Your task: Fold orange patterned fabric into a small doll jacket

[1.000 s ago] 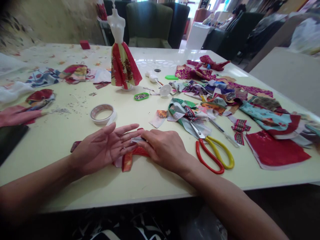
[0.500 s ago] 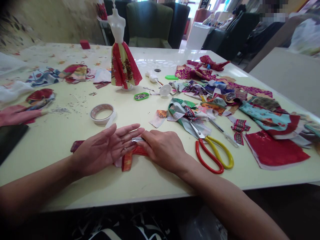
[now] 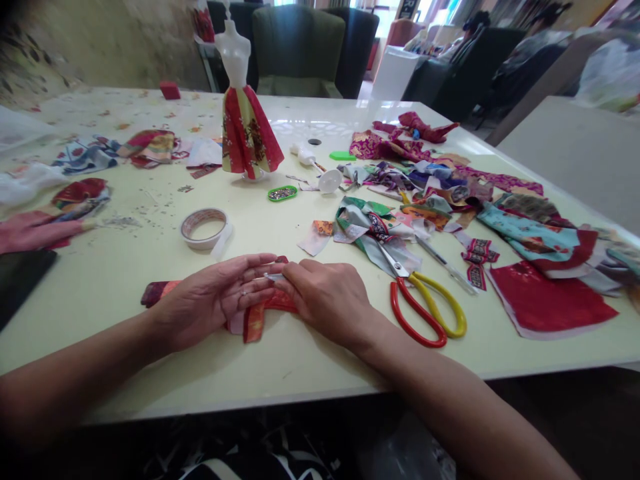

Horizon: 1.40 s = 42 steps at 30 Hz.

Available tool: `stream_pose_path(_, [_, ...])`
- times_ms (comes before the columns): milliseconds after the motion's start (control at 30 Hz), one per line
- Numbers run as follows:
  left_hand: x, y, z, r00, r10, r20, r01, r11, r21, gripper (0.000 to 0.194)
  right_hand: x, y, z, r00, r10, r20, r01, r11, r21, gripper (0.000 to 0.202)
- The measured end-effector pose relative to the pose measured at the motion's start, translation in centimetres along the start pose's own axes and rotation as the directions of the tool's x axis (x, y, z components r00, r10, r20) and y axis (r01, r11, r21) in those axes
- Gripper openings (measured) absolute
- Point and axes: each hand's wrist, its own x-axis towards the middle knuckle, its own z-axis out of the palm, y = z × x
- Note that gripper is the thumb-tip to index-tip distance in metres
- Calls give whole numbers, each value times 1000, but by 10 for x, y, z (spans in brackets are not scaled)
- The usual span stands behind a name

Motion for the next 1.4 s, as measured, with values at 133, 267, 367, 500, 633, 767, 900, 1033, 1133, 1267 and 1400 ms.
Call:
stream_pose_path(133, [1,0,3,995,-17,-93,26,996,90,13,0,-3,-2,991,-74,-114,59,991,-124,37])
stream_pose_path(267, [-1,1,3,995,-73,-72,87,975,203,19,-1,-6,-4,980,-135,-149,103,974,-203,36])
stream_pose_path(367, [-2,1,1,994,-90,-54,102,953,284,21,-1,-8,-4,979,-145,-143,116,974,-197,36])
stream_pose_path(500, [-2,1,0,996,-75,-51,88,941,326,19,-1,-7,-4,983,-121,-141,104,987,-122,35])
stream_pose_path(633, [-1,0,-1,997,-74,-37,82,947,310,15,0,-6,-4,987,-90,-131,80,994,-80,34])
stream_pose_path(767, [1,0,-1,998,-45,-38,52,974,219,16,0,-7,-4,983,-120,-140,102,986,-133,34])
stream_pose_path(900, [-1,0,0,997,-49,-53,62,958,280,22,-2,-7,-3,969,-187,-162,148,963,-226,29])
stream_pose_path(1033, [-2,0,1,997,-40,-63,55,963,265,17,-3,-6,-3,971,-190,-145,149,956,-253,27])
stream_pose_path(1133, [-1,0,1,997,-26,-72,43,969,242,12,-3,-5,-3,973,-179,-143,141,960,-240,29])
stream_pose_path(1267, [0,1,0,997,2,-71,14,976,219,7,-3,-5,-2,977,-167,-133,134,963,-232,29])
stream_pose_path(1400, [0,2,2,996,1,-94,23,968,250,10,-2,-5,-2,976,-172,-136,136,961,-241,28])
